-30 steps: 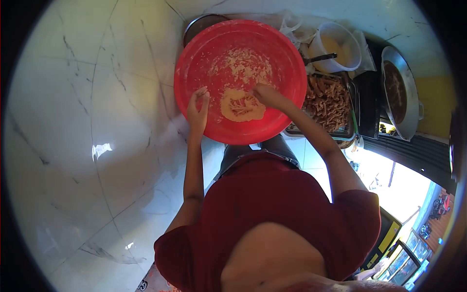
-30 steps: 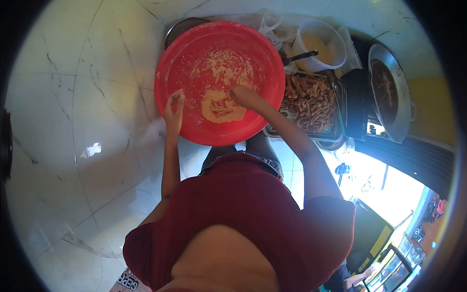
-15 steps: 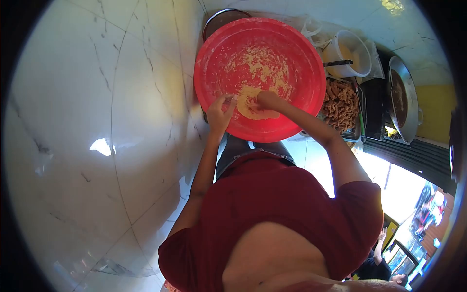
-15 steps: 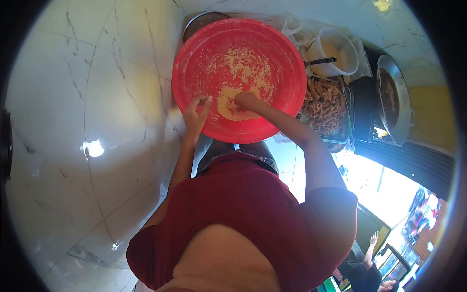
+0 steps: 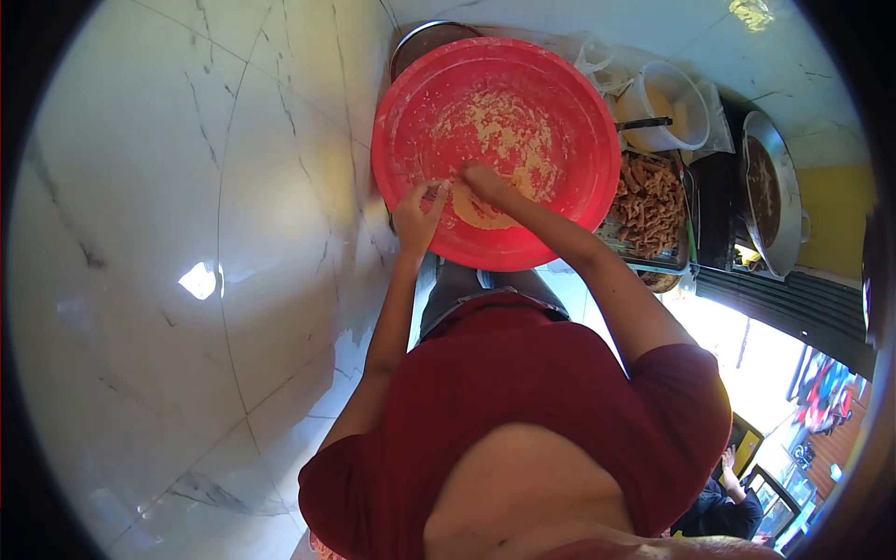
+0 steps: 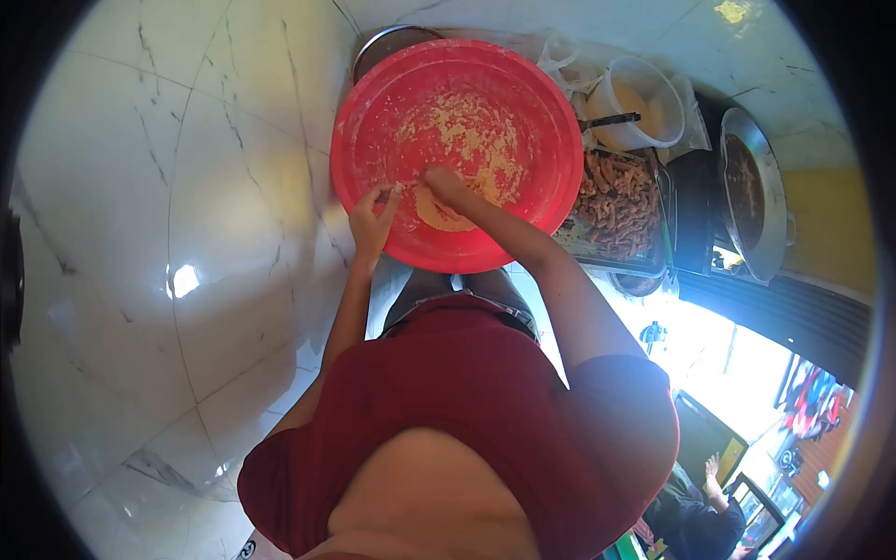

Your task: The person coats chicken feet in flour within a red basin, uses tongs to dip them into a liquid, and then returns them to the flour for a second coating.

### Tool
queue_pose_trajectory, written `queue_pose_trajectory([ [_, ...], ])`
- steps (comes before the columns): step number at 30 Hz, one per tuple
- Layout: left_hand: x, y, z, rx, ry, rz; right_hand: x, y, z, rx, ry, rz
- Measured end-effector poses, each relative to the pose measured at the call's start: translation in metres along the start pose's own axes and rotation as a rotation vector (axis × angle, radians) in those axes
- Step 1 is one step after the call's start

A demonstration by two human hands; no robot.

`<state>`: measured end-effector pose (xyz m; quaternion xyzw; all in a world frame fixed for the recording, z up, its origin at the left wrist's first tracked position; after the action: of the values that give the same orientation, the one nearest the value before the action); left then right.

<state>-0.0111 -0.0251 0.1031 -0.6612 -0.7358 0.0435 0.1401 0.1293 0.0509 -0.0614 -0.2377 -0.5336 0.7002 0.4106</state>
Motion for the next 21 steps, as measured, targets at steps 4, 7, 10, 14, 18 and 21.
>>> queue_pose_trajectory([
  [4,0.000,0.000,0.006,-0.011,0.010,-0.008,-0.024,0.006,0.021,-0.021,-0.145,0.172],
  [7,-0.002,0.001,0.011,-0.004,-0.008,-0.014,-0.044,-0.006,0.030,-0.203,-0.195,0.315],
  [10,-0.001,0.001,0.009,-0.014,-0.015,-0.012,-0.055,-0.020,0.035,-0.306,-0.130,0.469],
  [14,-0.002,0.001,0.009,-0.001,-0.002,-0.002,-0.063,-0.021,0.020,-0.079,-0.063,0.430],
  [18,-0.002,0.002,0.005,-0.003,-0.017,0.012,-0.062,-0.011,0.017,-0.286,0.007,0.481],
  [21,-0.001,0.002,0.007,0.015,-0.009,0.012,-0.067,-0.010,0.018,-0.321,0.010,0.428],
])
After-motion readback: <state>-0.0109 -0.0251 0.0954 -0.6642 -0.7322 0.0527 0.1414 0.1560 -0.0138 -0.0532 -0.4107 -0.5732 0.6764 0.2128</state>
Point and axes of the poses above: each hand's wrist, its own x-axis towards the middle knuckle, its own y-axis out of the palm, z = x × y, the point moved 5 cm from there along x, towards the middle knuckle, and after that the axes turned 14 degrees about -x, right-handed, at the moved point
